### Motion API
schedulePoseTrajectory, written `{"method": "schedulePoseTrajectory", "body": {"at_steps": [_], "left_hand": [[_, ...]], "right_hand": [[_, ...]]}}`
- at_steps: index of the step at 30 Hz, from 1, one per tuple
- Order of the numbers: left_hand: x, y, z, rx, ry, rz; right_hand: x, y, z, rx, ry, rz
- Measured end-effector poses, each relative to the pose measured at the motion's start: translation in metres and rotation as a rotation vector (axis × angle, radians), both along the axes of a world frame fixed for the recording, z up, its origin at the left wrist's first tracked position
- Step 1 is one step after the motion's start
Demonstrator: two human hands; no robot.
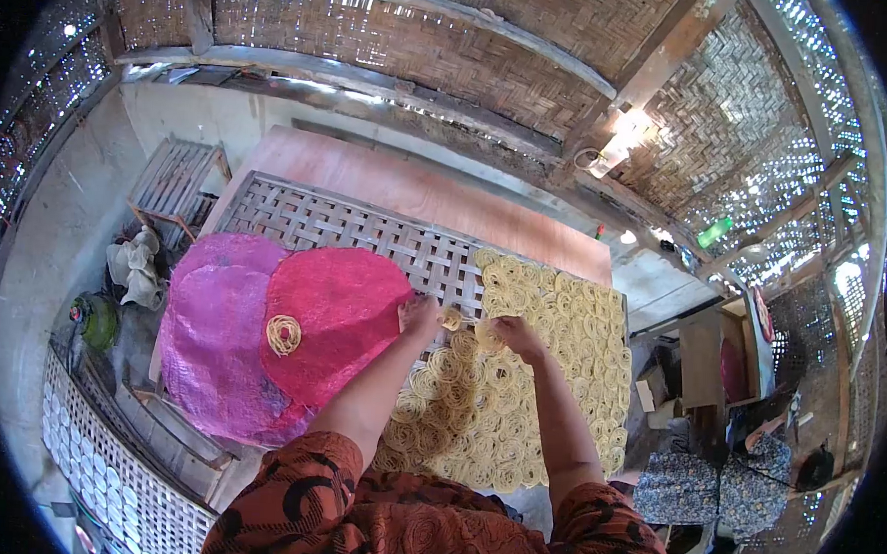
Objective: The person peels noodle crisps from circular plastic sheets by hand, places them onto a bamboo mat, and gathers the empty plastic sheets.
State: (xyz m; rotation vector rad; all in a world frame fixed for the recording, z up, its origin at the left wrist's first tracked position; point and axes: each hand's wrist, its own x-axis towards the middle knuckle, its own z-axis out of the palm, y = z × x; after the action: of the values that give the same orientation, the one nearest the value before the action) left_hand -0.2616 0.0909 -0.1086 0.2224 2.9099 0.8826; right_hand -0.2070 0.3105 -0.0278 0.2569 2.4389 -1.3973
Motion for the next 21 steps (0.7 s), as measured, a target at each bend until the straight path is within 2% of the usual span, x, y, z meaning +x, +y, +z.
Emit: {"method": "schedulePoseTrajectory", "body": {"at_steps": [2,4,5,7,8,10,12,14,16,17,18,19,20,21], "left_hand": [[-0.004,0.002,-0.005,-0.020,0.043,0.018],[-0.006,0.000,0.004,0.013,-0.126,-0.063],[-0.008,-0.002,0.008,0.013,-0.126,-0.063],[-0.013,-0.006,0.022,0.273,-0.177,-0.138],[-0.013,-0.009,0.029,0.270,-0.177,-0.141],[-0.007,-0.021,0.053,0.855,-0.390,-0.003],[0.006,-0.046,0.089,0.837,-0.420,0.001],[0.014,-0.073,0.100,1.654,-0.590,-0.006],[0.009,-0.106,0.088,1.766,-0.471,0.036],[0.010,-0.124,0.090,1.596,-0.353,0.138],[0.013,-0.142,0.095,1.420,-0.239,0.233],[0.015,-0.157,0.097,1.415,-0.244,0.236],[0.015,-0.171,0.100,1.103,-0.130,0.209],[0.015,-0.178,0.102,0.790,-0.018,0.179]], "right_hand": [[0.005,-0.008,0.007,-0.014,0.048,0.012],[0.006,-0.006,0.006,-0.025,0.094,0.023],[0.006,-0.005,0.005,-0.020,0.088,0.009],[0.007,-0.008,0.016,-0.018,0.083,-0.009],[0.009,-0.011,0.030,0.048,0.066,-0.034],[0.010,-0.013,0.040,0.109,0.044,-0.062],[0.009,-0.002,0.037,-0.066,0.013,-0.110],[0.003,0.019,0.016,-0.145,-0.001,-0.150],[0.000,0.031,0.010,-0.157,-0.003,-0.213],[0.006,0.021,0.033,-0.187,0.018,-0.254],[0.002,0.017,0.034,-0.190,0.014,-0.257],[-0.002,0.016,0.032,-0.146,0.080,-0.263],[-0.003,0.014,0.030,-0.103,0.149,-0.268],[-0.013,0.025,0.003,-0.190,0.118,-0.256]]}}
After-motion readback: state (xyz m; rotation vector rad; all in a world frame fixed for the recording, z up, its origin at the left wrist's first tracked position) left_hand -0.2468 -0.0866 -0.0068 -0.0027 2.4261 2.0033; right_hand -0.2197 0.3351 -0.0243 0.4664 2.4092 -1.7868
